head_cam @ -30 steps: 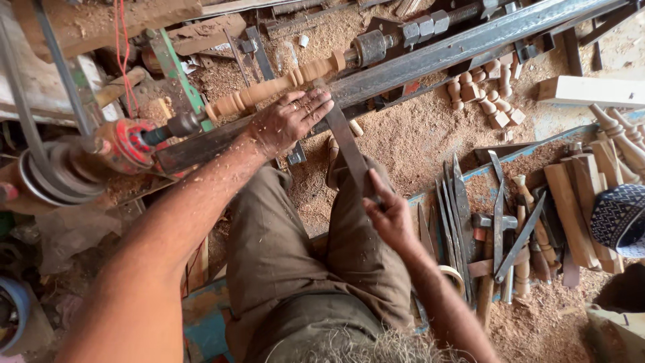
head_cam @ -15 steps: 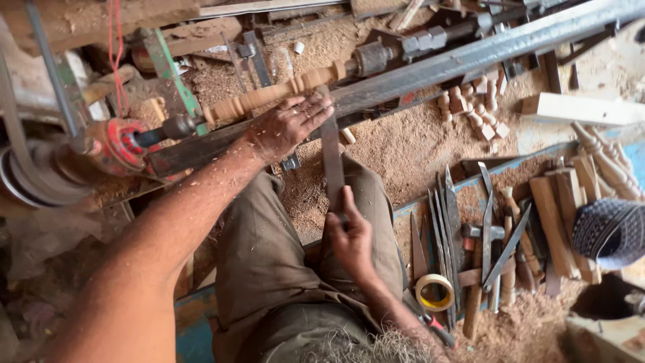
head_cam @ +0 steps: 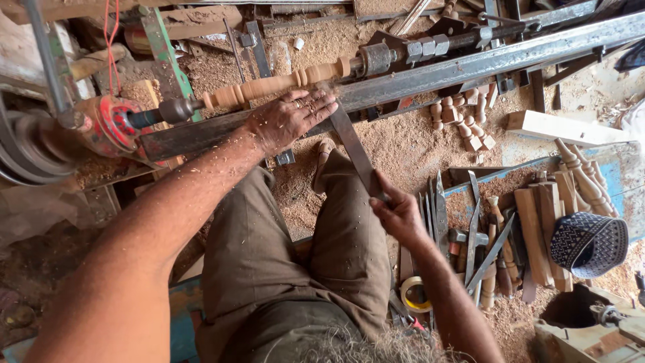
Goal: The person uses a chisel to shape a rotating wooden spindle on a lathe, creating decorative grooves and contours. The person switches between different chisels to refine the shape and smooth the surface.
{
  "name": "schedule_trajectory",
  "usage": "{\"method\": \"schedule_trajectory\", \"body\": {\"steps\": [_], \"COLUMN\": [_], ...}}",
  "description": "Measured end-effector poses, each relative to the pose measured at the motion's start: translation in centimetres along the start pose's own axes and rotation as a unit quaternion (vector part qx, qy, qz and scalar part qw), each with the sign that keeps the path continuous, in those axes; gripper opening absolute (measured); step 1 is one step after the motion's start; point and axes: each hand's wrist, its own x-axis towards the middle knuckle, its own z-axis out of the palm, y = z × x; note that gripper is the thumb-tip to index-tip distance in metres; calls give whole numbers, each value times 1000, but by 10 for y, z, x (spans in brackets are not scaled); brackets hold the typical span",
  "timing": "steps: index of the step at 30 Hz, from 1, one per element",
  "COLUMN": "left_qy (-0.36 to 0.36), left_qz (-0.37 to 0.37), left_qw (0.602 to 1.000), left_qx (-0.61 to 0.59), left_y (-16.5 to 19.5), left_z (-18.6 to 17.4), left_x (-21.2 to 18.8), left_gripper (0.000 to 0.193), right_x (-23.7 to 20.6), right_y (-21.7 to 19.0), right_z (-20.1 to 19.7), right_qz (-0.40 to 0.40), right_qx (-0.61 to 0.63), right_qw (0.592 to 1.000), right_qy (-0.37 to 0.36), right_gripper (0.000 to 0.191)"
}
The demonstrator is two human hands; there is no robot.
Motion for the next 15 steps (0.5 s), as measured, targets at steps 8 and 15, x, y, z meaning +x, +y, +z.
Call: {"method": "schedule_trajectory", "body": {"steps": [8,15], "left_qy": [-8,-20], "left_qz": [1,-16], "left_qw": [999,1000], "left_qx": [43,14], "left_y": [0,5], "left_z": [16,4], "left_x": [5,4], "left_gripper": [72,69], "right_x": [-18,-19], "right_y": [18,15], "right_z": [98,100], "right_qz": [-20,-69], "right_qx": [118,111], "right_qw": [987,987], "right_qy": [108,97], "right_gripper": [69,69]}}
